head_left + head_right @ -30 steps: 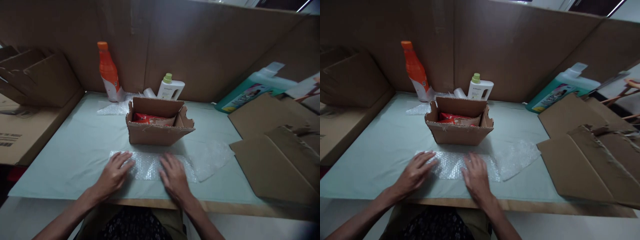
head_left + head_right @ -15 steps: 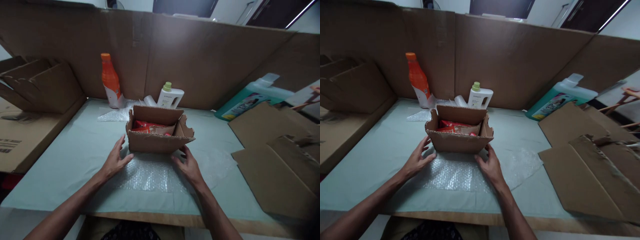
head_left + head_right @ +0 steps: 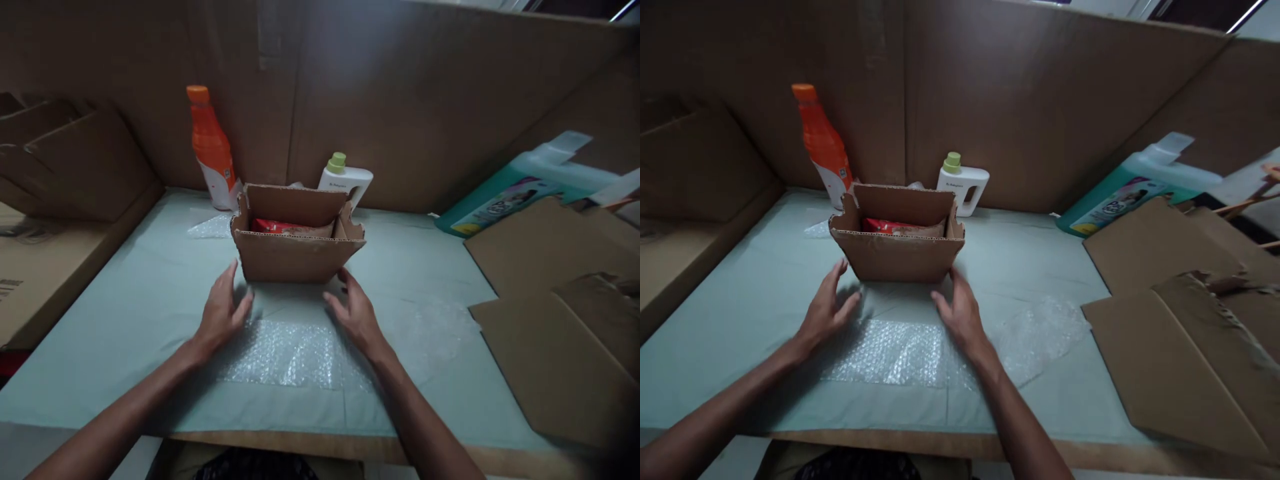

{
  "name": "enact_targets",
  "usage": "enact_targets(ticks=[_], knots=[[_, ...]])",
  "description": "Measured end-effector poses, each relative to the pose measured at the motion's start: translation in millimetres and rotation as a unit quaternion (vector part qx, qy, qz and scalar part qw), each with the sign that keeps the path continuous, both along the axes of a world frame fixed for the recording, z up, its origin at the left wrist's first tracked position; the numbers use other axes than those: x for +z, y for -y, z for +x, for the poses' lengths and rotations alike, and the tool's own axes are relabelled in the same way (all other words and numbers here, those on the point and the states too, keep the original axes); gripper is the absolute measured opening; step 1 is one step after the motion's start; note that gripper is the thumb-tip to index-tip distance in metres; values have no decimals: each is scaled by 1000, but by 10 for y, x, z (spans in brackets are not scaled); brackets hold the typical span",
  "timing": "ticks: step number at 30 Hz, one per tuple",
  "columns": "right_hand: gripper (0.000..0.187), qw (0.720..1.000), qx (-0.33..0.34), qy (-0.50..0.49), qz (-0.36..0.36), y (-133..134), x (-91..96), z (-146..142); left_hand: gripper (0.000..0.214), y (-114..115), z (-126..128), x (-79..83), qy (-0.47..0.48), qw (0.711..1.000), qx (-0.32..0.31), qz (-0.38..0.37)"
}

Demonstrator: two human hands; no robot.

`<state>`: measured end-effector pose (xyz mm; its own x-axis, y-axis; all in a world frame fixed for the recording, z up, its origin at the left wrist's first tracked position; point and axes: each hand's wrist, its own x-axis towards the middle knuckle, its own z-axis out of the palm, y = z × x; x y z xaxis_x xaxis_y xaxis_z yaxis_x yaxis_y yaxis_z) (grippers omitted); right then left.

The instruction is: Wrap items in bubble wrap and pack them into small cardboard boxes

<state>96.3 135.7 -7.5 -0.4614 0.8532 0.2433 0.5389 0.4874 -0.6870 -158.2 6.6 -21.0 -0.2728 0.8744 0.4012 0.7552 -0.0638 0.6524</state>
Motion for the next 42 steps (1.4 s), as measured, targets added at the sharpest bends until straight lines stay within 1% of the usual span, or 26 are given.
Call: enact_targets(ticks=[1, 3, 4, 6, 8, 11, 13, 15, 16, 18, 20, 22, 23, 25, 27, 29, 31, 33, 34, 35, 37, 38, 39, 40, 41, 42], knots=[[55, 998, 8, 25, 51, 212, -33, 25, 68, 169, 67, -52, -67, 997, -28, 0], [58, 988, 51, 84, 122, 631, -140, 88, 59, 490, 174, -156, -180, 978, -104, -28], [58, 980, 79, 115, 143, 799, -204, 139, 55, 624, 197, -201, -221, 965, -132, -47], [56, 964, 116, 170, 166, 988, -323, 319, 51, 823, 160, -263, -270, 948, -148, -78], [48, 954, 105, 212, 183, 979, -399, 608, 52, 941, 33, -288, -284, 943, -150, -86], [41, 950, 21, 237, 202, 760, -413, 1084, 49, 996, -202, -292, -259, 949, -152, -92], [42, 951, -14, 232, 204, 612, -389, 1275, 45, 946, -321, -294, -227, 963, -115, -90], [44, 953, -25, 227, 199, 517, -367, 1315, 41, 844, -390, -288, -198, 974, -62, -87], [43, 954, -24, 228, 194, 489, -356, 1292, 37, 791, -405, -276, -188, 977, -46, -88], [31, 955, -10, 232, 186, 455, -316, 1204, 24, 735, -402, -226, -172, 980, -36, -92], [22, 956, 17, 234, 179, 433, -226, 1104, 12, 811, -348, -150, -150, 983, -40, -96], [19, 954, 37, 235, 183, 406, -76, 982, 11, 1034, -228, -77, -108, 987, -36, -112], [20, 951, 42, 238, 192, 388, 14, 895, 18, 1185, -143, -48, -79, 989, -28, -121], [21, 943, 59, 246, 217, 342, 188, 632, 40, 1505, 67, -11, -20, 992, -13, -126], [23, 935, 92, 250, 234, 290, 308, 248, 58, 1773, 293, -3, 27, 993, -30, -112], [25, 931, 128, 248, 235, 243, 349, -182, 56, 1943, 489, -20, 61, 989, -83, -105], [30, 928, 157, 245, 234, 221, 324, -516, 41, 2028, 622, -48, 87, 982, -120, -120], [42, 930, 165, 232, 234, 246, 265, -620, 31, 2069, 688, -56, 122, 971, -130, -160], [48, 935, 159, 214, 234, 281, 234, -564, 32, 2083, 702, -41, 151, 963, -130, -183], [54, 942, 149, 193, 233, 334, 209, -439, 39, 2093, 709, -12, 190, 950, -137, -205], [62, 954, 136, 155, 218, 505, 196, -44, 60, 2090, 722, 85, 281, 914, -176, -233], [67, 957, 144, 151, 201, 627, 210, 186, 67, 2071, 734, 146, 314, 897, -198, -239], [72, 957, 165, 162, 176, 776, 236, 406, 68, 2040, 751, 206, 330, 886, -216, -242], [77, 954, 195, 179, 143, 948, 266, 597, 65, 2000, 772, 261, 325, 885, -228, -243], [81, 948, 224, 198, 106, 1137, 291, 744, 60, 1955, 796, 304, 300, 894, -232, -238], [84, 942, 252, 209, 69, 1333, 304, 840, 55, 1909, 820, 333, 260, 911, -229, -225]])
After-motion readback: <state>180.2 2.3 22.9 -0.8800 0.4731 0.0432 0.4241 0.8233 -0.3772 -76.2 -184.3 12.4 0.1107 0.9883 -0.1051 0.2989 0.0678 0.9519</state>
